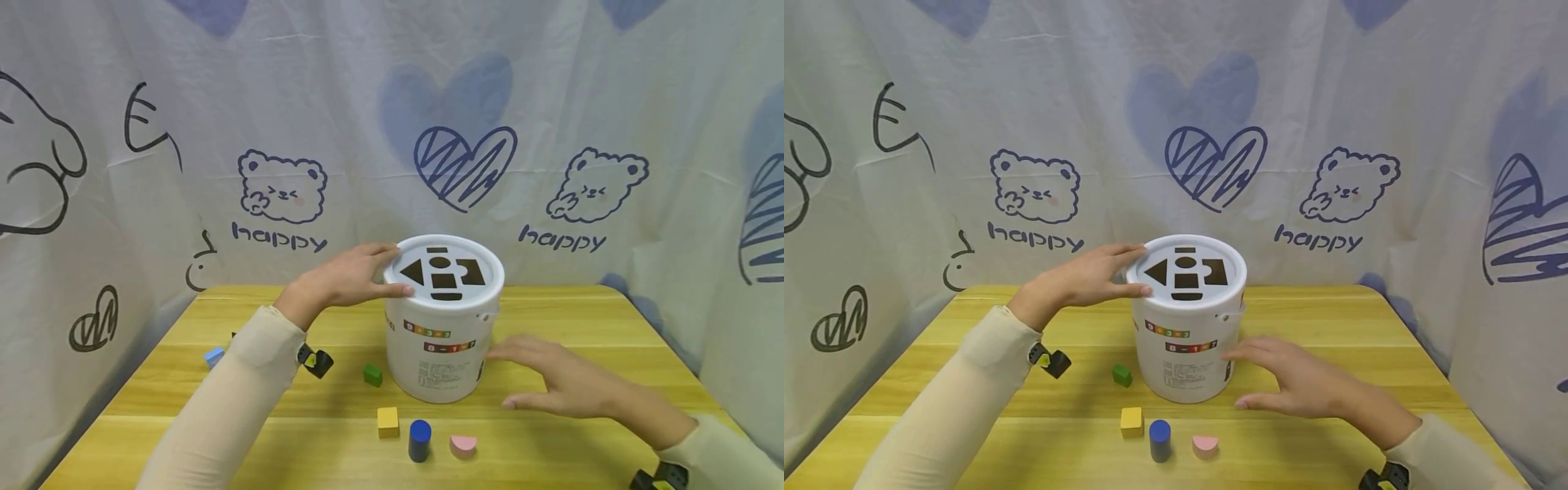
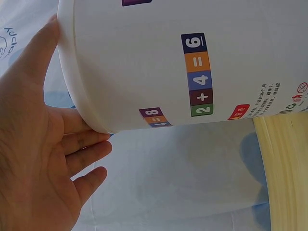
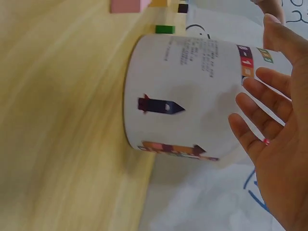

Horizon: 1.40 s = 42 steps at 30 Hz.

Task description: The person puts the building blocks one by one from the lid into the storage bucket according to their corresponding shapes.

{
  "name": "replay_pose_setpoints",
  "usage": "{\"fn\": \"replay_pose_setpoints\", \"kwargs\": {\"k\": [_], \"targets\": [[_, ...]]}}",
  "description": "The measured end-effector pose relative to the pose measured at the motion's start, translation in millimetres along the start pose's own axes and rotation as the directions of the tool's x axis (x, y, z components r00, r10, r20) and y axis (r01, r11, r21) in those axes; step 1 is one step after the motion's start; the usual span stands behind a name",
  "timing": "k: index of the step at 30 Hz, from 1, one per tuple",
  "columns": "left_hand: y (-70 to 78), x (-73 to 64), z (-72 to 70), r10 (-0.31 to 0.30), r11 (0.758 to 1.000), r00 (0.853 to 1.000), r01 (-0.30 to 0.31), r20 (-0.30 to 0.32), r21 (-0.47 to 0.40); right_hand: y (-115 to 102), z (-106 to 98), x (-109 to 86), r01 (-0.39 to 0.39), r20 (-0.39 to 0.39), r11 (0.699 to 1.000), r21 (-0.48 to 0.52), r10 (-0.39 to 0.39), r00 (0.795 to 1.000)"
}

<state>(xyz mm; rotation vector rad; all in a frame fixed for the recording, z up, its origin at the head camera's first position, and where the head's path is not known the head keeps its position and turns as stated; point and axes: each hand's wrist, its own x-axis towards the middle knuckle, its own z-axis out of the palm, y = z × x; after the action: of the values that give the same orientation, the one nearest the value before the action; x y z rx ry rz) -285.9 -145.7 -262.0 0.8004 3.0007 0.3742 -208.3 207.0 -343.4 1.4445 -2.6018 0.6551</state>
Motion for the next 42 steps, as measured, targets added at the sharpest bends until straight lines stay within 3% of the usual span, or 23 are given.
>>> {"fn": "replay_pose_setpoints", "kwargs": {"k": [4,10,21,26,42], "targets": [[0.2,-0.7,-0.3,-0.003,1.0,1.0,0.003,-0.001,-0.008,1.2,12.4,0.3,-0.013,0.02,1.0,0.015,0.013,1.0],[0.8,-1.7,0.6,-0.008,1.0,1.0,0.008,0.004,-0.015,-0.2,35.0,-0.3,0.075,0.027,0.997,0.017,-0.075,0.997],[0.3,-2.2,2.1,-0.009,1.0,1.0,0.009,-0.001,-0.019,-4.7,65.0,4.2,0.003,0.135,0.994,0.107,-0.017,0.991],[-0.2,-1.9,2.3,0.0,1.0,1.0,0.0,-0.008,-0.015,-3.8,77.7,3.7,0.044,0.152,0.994,0.102,-0.059,0.987],[0.9,-0.5,1.0,0.013,1.0,1.0,-0.013,-0.014,0.001,-6.9,95.3,8.7,0.128,0.171,0.987,0.1,-0.144,0.975]]}}
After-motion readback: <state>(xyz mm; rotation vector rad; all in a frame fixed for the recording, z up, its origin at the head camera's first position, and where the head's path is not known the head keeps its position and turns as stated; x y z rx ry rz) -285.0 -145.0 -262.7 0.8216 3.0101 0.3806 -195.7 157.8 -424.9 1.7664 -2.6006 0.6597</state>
